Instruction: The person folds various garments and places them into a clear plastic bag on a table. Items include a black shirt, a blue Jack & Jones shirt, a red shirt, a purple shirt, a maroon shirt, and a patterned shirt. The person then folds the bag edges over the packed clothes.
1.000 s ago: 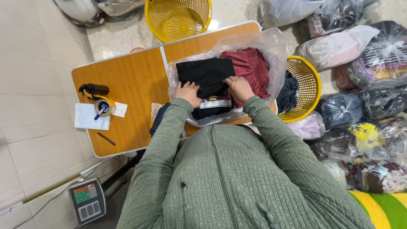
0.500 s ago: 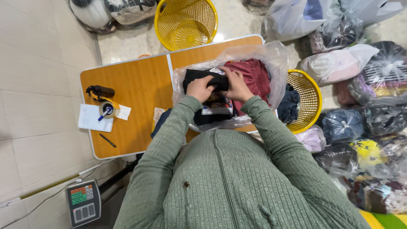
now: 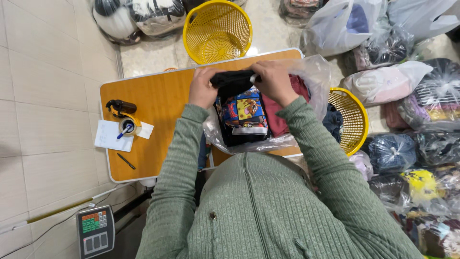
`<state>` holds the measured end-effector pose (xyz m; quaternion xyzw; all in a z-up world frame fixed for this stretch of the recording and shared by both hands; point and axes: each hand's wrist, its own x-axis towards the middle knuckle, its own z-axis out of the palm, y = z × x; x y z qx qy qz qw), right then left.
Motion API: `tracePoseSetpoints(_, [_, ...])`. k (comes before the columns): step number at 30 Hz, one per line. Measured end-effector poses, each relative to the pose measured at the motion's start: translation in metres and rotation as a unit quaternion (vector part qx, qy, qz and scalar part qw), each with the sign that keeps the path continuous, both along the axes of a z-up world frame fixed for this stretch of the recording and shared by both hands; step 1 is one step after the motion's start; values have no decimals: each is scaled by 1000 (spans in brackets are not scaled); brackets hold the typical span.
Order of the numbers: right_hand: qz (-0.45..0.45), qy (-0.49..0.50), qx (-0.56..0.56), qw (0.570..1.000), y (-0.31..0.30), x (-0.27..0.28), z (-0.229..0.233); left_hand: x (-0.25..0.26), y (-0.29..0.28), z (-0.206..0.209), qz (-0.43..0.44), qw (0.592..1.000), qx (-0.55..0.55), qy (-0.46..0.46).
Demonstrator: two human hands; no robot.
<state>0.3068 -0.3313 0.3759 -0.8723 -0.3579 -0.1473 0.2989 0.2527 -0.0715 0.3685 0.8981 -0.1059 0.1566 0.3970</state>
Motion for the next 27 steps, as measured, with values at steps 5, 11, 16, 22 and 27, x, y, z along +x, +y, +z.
tracePoseSetpoints(5, [12, -35, 18, 999, -8, -47, -49, -49, -8, -52, -11, 998, 48, -29])
tracePoseSetpoints(11, [106, 72, -151, 980, -25, -111, -153, -123, -19, -155, -59, 969, 211, 117])
tracePoseSetpoints(16, [128, 113, -159, 972, -35, -119, -177, -132, -22, -172, -38, 971, 198, 132])
tracePoseSetpoints(22, [90, 147, -142, 975, -30, -118, -162, -123, -39, -144, -43, 980, 171, 90])
tracePoseSetpoints(27, [78, 169, -157, 970, -31, -123, -155, -134, -44, -118, -65, 961, 207, 173])
